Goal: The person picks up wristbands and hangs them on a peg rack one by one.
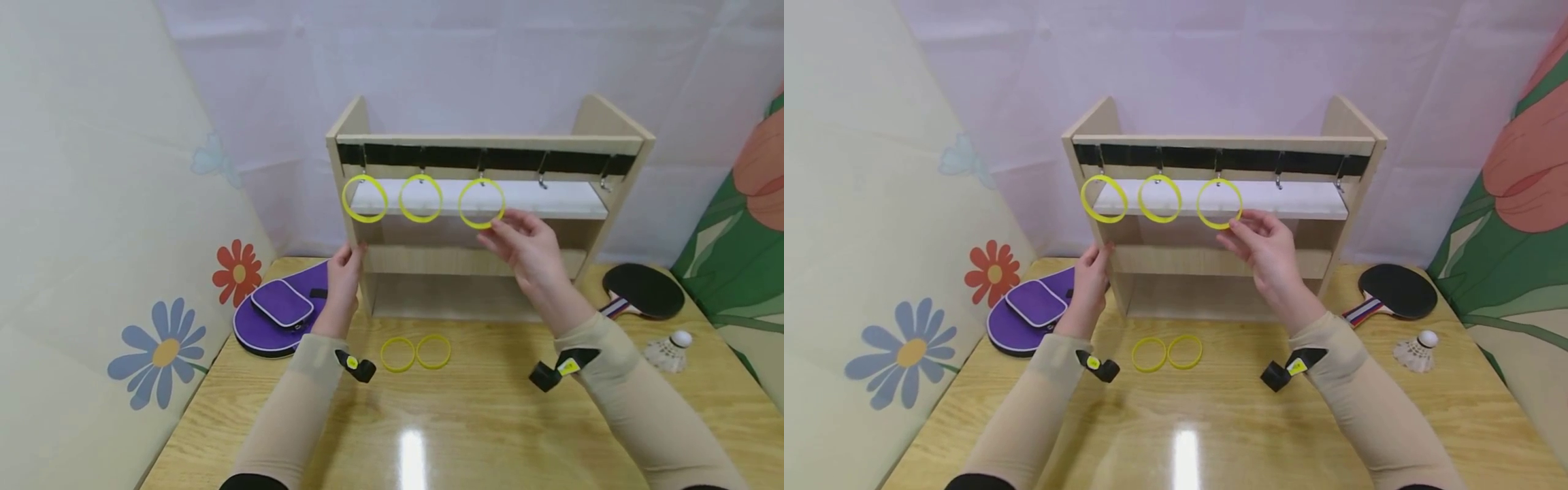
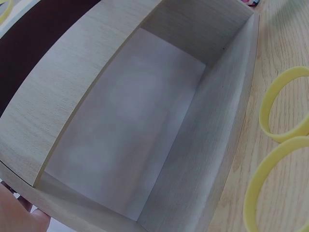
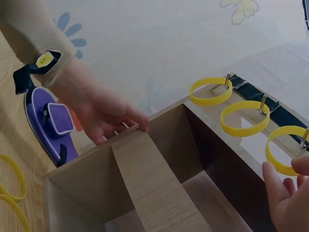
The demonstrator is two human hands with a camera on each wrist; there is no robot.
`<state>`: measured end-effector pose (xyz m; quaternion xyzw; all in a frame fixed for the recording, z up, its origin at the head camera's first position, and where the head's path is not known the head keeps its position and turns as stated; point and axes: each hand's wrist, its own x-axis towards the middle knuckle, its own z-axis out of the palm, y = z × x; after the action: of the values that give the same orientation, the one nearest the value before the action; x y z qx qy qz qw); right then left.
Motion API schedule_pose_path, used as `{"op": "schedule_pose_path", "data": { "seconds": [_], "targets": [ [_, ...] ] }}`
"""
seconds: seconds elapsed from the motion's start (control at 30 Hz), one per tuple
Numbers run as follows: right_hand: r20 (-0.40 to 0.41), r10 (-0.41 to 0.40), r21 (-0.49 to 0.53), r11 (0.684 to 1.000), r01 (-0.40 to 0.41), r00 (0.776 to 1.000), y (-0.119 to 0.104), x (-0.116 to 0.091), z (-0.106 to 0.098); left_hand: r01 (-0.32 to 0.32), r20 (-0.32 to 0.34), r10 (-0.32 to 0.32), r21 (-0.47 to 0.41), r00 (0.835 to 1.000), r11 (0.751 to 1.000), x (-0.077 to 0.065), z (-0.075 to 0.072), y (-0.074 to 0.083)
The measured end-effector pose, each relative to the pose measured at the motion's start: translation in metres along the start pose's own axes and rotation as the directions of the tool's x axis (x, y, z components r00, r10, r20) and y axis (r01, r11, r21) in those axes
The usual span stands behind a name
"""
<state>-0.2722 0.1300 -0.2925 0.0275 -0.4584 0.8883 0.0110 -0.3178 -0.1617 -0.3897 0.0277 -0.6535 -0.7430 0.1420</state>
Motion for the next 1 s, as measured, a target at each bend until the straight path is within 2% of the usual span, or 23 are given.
{"op": "schedule_pose_path", "data": {
  "seconds": [0.17,0.3,0.47,0.63,1.0],
  "targets": [
    [0.019,0.017,-0.038,0.999,-0.016,1.000,0.004,-0.002,-0.004,0.011,0.000,-0.011,0.019,1.000,1.000,0.001,0.000,-0.002],
    [0.039,0.012,-0.107,0.994,-0.008,0.999,0.009,-0.004,-0.010,0.012,0.001,-0.012,0.021,1.000,1.000,0.001,-0.001,-0.003],
    [0.073,-0.004,-0.205,0.979,0.019,0.997,0.017,-0.007,-0.019,0.003,-0.006,-0.003,0.012,1.000,1.000,0.001,0.000,-0.002],
    [0.111,0.014,-0.283,0.959,0.019,0.994,0.029,-0.010,-0.029,0.001,-0.013,-0.001,0.002,1.000,1.000,0.000,0.001,0.000],
    [0.128,0.128,-0.482,0.875,-0.051,0.984,0.064,-0.017,-0.051,-0.002,-0.012,0.002,0.004,1.000,1.000,0.000,0.001,0.000]
  ]
}}
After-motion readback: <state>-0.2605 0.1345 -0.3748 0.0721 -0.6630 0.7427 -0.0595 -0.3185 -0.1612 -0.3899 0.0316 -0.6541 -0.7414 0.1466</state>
